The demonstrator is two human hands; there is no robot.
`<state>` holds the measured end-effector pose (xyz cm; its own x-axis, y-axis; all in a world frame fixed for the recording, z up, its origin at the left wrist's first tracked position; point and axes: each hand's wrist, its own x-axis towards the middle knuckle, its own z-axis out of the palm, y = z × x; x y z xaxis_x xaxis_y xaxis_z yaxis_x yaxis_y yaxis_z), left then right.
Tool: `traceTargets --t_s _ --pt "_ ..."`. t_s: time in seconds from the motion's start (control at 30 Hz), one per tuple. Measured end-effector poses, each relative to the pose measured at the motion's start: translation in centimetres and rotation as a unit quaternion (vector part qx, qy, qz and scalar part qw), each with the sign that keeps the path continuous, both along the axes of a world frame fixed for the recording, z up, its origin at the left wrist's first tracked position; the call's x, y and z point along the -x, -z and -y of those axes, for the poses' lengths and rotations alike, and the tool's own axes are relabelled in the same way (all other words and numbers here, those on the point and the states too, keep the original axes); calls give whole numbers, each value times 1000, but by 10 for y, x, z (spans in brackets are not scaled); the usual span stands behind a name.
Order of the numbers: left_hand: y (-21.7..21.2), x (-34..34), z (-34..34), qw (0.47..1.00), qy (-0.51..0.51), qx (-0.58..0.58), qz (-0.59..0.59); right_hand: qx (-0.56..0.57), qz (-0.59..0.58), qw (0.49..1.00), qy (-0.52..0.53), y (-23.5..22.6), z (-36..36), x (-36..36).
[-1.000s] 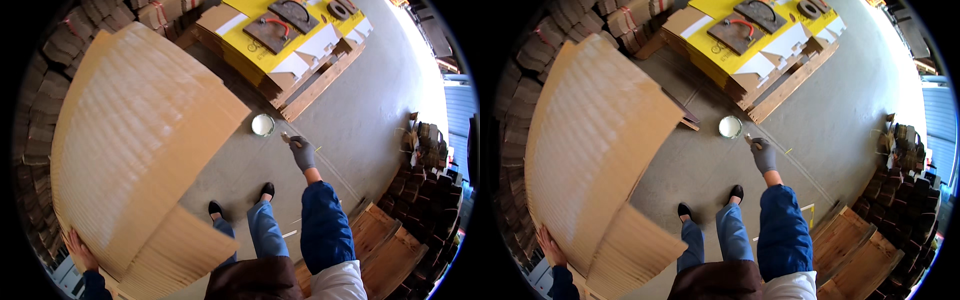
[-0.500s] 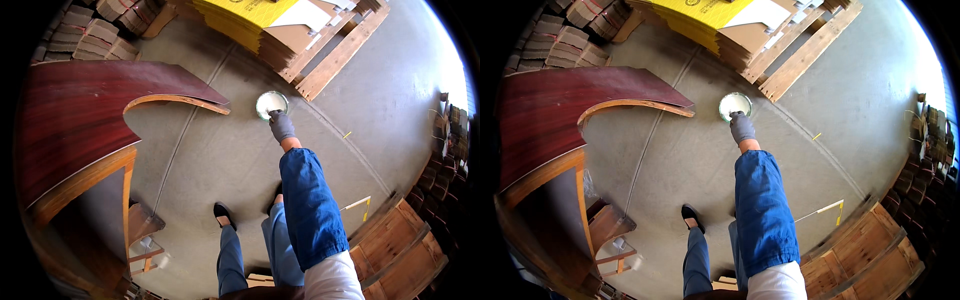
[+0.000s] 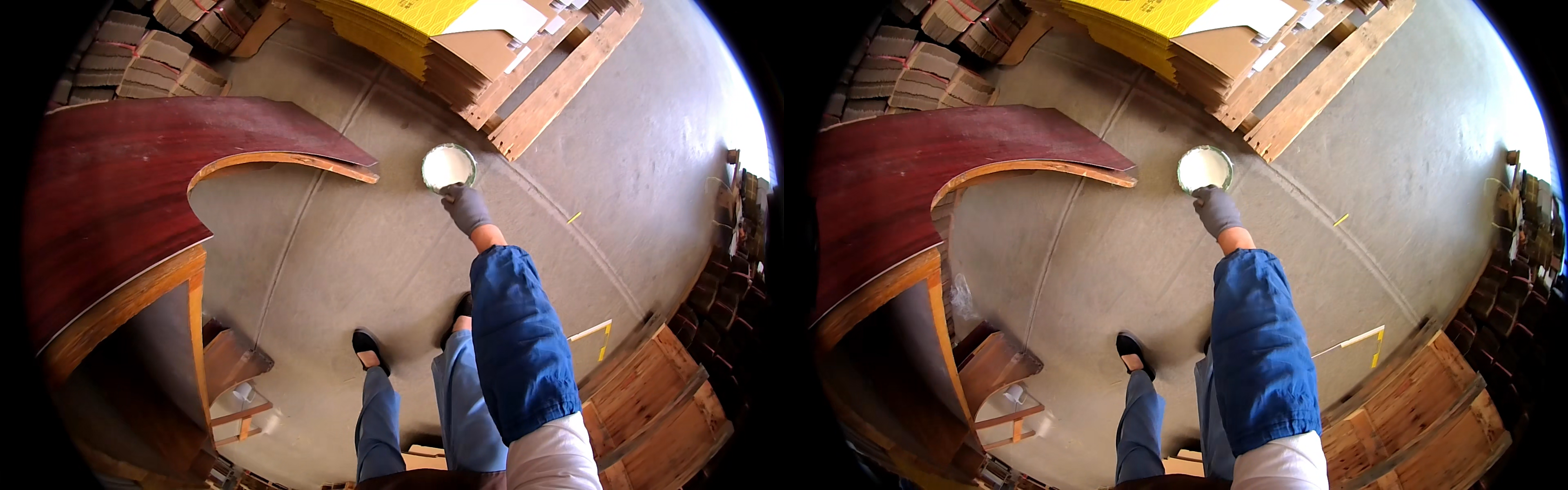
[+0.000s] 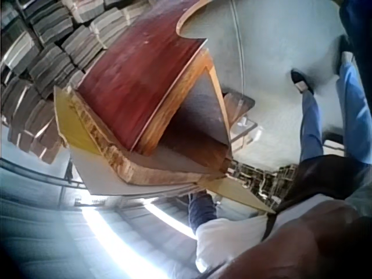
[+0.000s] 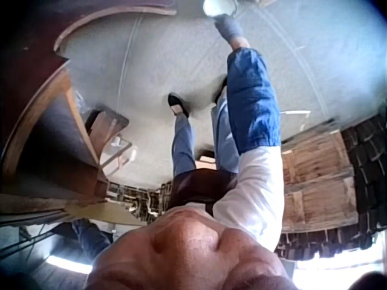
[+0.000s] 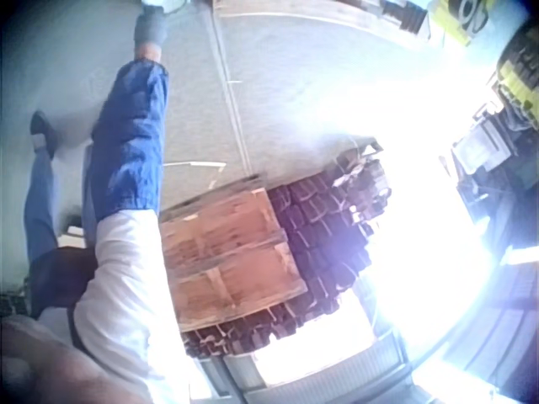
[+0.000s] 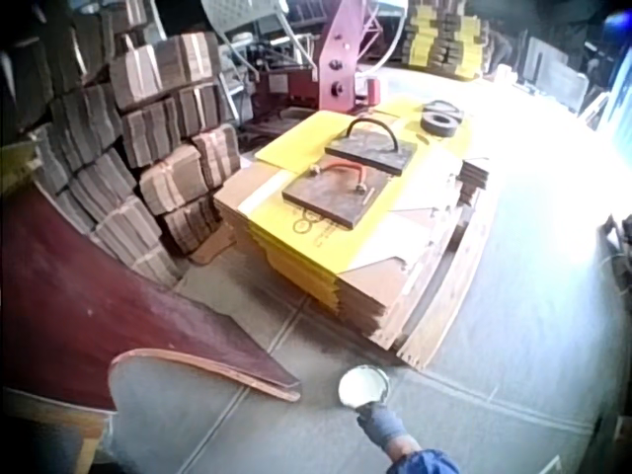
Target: The person applies white adhesive to a large corrugated cardboard sheet using a brush. They repeatedly dip the brush into a small container and spread the glue across the surface in linear strokes.
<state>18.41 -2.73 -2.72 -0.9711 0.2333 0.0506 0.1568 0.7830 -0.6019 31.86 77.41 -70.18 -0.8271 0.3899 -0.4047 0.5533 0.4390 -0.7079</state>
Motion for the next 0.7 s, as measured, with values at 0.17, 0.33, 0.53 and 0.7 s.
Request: traceTargets --t_s 0.17,0.33,0.53,0.7 --pt "3 3 -2 1000 2 -3 12 411 -100 809 407 -16 -14 0" --pt "11 4 13 999 3 -29 26 628 -193 582 479 -45 -33 -34" --pt "48 0 -36 996 25 -82 38 703 -306 489 417 -152 -24 -92" --pt "47 -23 4 979 -41 -193 49 671 -321 526 412 -296 8 -110"
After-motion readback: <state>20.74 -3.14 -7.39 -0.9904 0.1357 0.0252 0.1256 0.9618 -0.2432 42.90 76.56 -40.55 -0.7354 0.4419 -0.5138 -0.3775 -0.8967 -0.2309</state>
